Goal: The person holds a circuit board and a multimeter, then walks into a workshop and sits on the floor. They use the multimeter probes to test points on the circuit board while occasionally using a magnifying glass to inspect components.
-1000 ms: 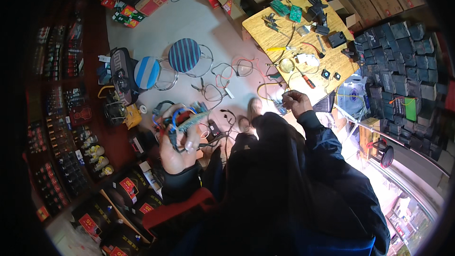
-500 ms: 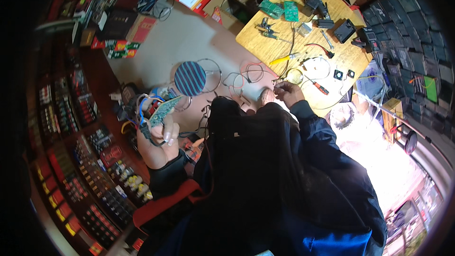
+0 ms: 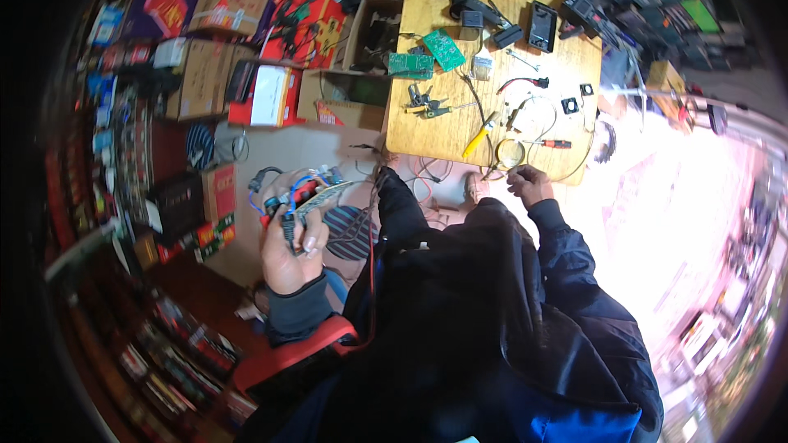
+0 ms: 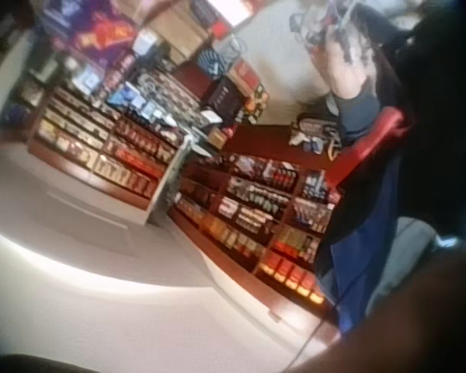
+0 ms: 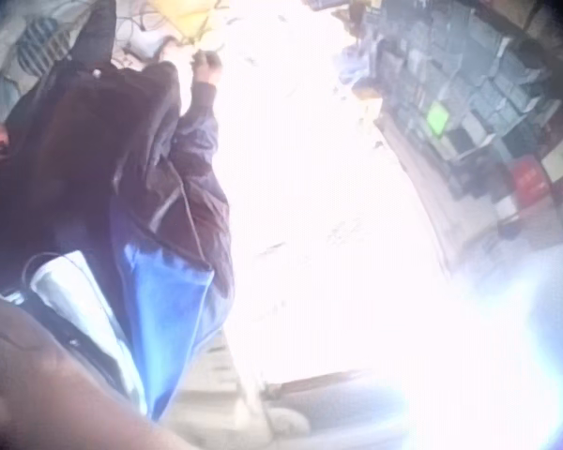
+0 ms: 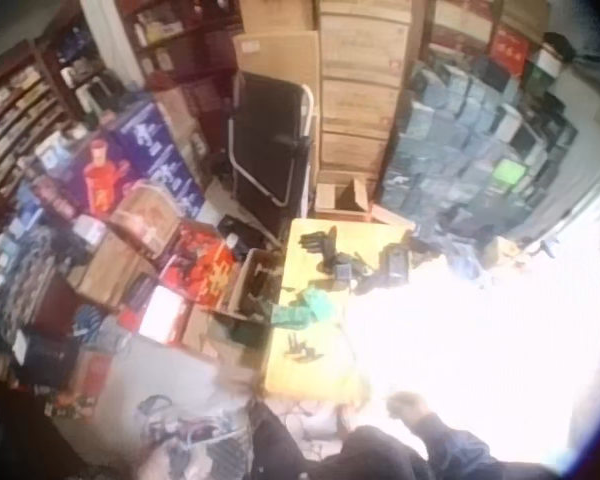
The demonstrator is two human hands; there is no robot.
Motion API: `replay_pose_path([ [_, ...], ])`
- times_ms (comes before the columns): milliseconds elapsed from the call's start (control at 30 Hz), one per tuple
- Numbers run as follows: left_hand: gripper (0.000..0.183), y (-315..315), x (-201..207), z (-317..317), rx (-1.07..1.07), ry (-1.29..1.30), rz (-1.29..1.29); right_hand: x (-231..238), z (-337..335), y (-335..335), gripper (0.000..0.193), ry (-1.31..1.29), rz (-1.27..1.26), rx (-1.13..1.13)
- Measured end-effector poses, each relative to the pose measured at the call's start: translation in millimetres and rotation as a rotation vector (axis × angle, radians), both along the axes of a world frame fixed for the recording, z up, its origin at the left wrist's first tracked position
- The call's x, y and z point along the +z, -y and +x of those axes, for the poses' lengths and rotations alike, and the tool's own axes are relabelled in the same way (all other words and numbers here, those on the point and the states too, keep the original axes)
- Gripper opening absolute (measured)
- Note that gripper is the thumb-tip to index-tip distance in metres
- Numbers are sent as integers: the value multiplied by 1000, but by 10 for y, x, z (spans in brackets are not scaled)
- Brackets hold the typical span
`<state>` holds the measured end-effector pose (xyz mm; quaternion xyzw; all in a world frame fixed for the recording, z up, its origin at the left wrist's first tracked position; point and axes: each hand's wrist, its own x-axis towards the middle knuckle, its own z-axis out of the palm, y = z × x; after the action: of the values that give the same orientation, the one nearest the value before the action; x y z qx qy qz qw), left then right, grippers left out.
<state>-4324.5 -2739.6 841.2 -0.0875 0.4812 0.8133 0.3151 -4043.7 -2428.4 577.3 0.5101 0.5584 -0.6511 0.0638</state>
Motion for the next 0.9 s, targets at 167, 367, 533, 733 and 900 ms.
replay_pose_path([
  [167, 48, 71, -247, -986, -235, 32, 40, 501, -526, 597, 18, 92, 67, -180],
  [367, 47, -136, -331, -1741, -456, 108, 67, 1526, -1668, 1412, 20, -226, -29, -78],
  [533, 47, -478, -347, -1969, -587, 149, 63, 2154, -2547, 1982, 37, -403, -386, 221],
  [733, 42, -869, -605, -2051, -814, 128, -30, 2184, -3035, 2280, 56, -734, -687, 192],
  [900, 42, -1000, -1388, -1950, -880, 222, -39, 1658, -3078, 2362, 43, -697, -842, 100],
])
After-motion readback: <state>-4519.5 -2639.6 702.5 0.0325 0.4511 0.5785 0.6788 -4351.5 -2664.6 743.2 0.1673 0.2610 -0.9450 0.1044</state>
